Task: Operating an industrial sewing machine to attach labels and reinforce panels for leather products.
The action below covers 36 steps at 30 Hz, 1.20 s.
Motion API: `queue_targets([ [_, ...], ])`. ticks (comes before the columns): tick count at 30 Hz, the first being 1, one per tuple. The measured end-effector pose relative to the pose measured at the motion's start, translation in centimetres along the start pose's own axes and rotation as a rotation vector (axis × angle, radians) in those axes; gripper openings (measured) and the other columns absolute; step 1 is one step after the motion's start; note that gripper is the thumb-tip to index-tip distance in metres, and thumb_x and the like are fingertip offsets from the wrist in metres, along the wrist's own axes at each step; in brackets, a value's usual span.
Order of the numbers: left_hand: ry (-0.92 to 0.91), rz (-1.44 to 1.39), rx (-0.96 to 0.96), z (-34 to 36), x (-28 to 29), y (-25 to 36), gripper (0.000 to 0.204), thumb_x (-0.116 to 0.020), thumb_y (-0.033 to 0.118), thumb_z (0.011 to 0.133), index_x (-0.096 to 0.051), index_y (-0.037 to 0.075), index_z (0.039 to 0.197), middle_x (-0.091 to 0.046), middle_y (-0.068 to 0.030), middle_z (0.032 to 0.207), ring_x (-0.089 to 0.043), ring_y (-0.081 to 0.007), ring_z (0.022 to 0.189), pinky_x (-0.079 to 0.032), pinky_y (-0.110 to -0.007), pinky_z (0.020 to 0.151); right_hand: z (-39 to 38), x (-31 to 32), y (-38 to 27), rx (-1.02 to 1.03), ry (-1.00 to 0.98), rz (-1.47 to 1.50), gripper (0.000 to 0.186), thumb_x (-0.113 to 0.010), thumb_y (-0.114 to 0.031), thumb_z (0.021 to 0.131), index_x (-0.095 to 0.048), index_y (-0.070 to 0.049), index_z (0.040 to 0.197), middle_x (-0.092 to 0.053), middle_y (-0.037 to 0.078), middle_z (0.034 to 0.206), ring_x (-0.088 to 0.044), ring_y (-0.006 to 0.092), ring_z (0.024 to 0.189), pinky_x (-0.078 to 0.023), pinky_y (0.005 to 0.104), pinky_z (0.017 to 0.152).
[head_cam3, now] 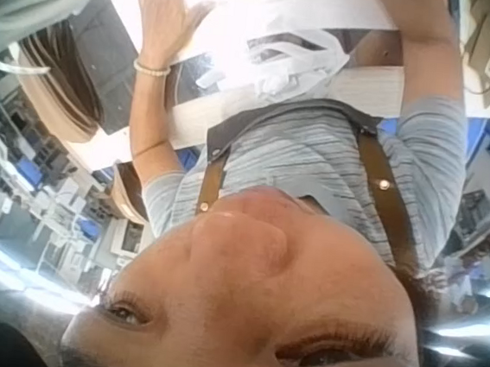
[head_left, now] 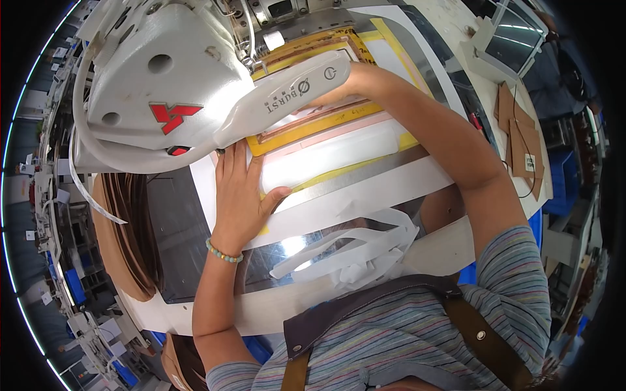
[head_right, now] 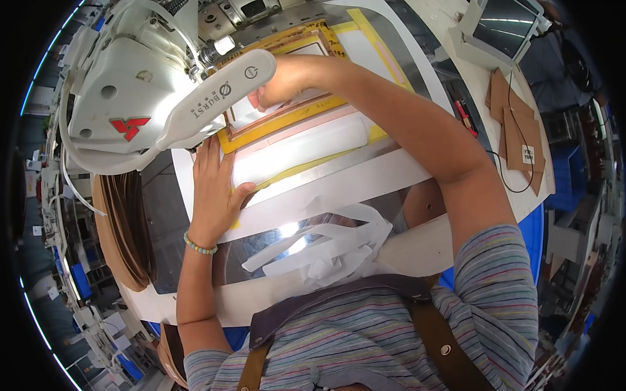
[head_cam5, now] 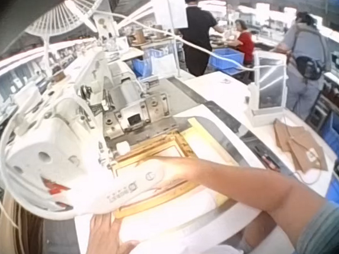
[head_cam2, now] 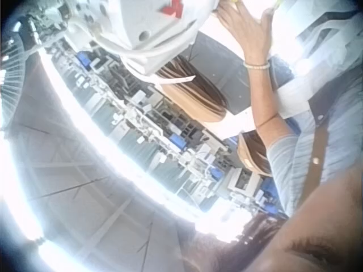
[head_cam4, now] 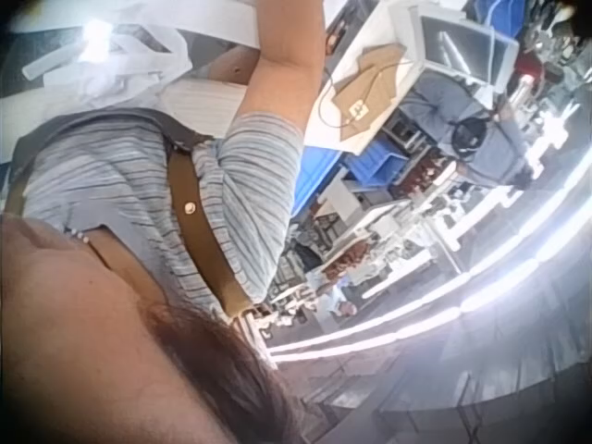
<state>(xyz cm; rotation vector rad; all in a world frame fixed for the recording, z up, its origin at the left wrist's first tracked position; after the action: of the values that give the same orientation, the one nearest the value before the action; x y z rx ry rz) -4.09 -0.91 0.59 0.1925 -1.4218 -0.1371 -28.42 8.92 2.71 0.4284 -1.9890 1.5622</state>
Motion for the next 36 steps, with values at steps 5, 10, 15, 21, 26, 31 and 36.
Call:
queue_targets([
  [5,-0.025,0.038,0.013,0.0,-0.1,0.1,0.103,-0.030,0.082,0.100,-0.046,-0.003,0.157,-0.032,-0.0326,0.166,-0.026,-0.0521,0.154,-0.016,-0.062,0.127,1.2,0.0,-0.6,0.027,0.259,-0.130,0.017,-0.070,-0.010,0.089,-0.073,-0.006,0.106,-0.072,0.010,0.088,-0.074,0.0194,0.082,-0.057,0.0381,0.072],
  [10,-0.010,0.017,0.017,-0.1,-0.1,0.1,0.103,-0.029,0.082,0.100,-0.046,-0.003,0.157,-0.032,-0.0326,0.166,-0.026,-0.0520,0.155,-0.016,-0.063,0.127,0.2,-0.7,-0.8,-0.034,0.061,0.024,0.015,-0.070,-0.007,0.086,-0.074,-0.006,0.101,-0.073,0.008,0.089,-0.070,0.0181,0.081,-0.055,0.0367,0.070],
  [15,-0.004,0.020,0.019,-0.1,-0.1,0.0,0.103,-0.030,0.082,0.100,-0.045,-0.002,0.158,-0.031,-0.0334,0.166,-0.025,-0.0520,0.155,-0.016,-0.062,0.127,0.1,-0.9,-1.2,0.023,0.042,0.053,0.014,-0.072,-0.006,0.082,-0.074,-0.007,0.096,-0.073,0.006,0.091,-0.066,0.0165,0.081,-0.053,0.0344,0.069],
  [21,0.002,0.018,0.013,0.0,0.1,0.2,0.100,-0.032,0.080,0.101,-0.045,-0.002,0.159,-0.031,-0.0336,0.166,-0.026,-0.0521,0.155,-0.016,-0.061,0.127,0.1,-1.4,-0.8,-0.027,0.049,0.008,0.015,-0.074,-0.007,0.081,-0.074,-0.006,0.097,-0.072,0.006,0.090,-0.066,0.0165,0.080,-0.052,0.0340,0.068],
  [26,-0.047,0.033,0.029,0.1,0.2,0.2,0.093,-0.035,0.074,0.104,-0.045,-0.001,0.159,-0.032,-0.0328,0.166,-0.027,-0.0513,0.155,-0.016,-0.061,0.128,-0.7,0.4,-0.2,0.120,0.063,-0.051,0.019,-0.080,-0.018,0.086,-0.077,-0.007,0.102,-0.072,0.004,0.087,-0.066,0.0172,0.079,-0.052,0.0308,0.073],
  [31,0.058,0.042,-0.007,0.1,0.4,0.4,0.083,-0.053,0.064,0.102,-0.056,-0.005,0.147,-0.042,-0.0328,0.160,-0.034,-0.0495,0.151,-0.022,-0.059,0.125,-2.6,4.8,2.2,0.017,-0.025,0.079,0.023,-0.081,-0.024,0.087,-0.078,-0.009,0.105,-0.069,0.000,0.082,-0.063,0.0145,0.077,-0.050,0.0288,0.072],
  [36,0.045,0.040,0.003,0.1,0.1,0.3,0.084,-0.048,0.067,0.103,-0.057,-0.004,0.148,-0.041,-0.0324,0.160,-0.033,-0.0487,0.151,-0.022,-0.058,0.126,-5.0,7.2,3.1,-0.191,-0.002,-0.285,0.021,-0.076,-0.016,0.085,-0.078,-0.009,0.106,-0.064,-0.001,0.073,-0.061,0.0131,0.075,-0.049,0.0302,0.070],
])
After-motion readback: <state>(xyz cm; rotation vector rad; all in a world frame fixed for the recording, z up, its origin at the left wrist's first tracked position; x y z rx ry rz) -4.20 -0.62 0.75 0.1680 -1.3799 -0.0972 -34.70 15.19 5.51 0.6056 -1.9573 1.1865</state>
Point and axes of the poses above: each hand's wrist, its own z-axis towards the middle knuckle, its own x-axis out of the back of the hand, y = z × x, the point moved 4 cm from there along z, towards the middle knuckle
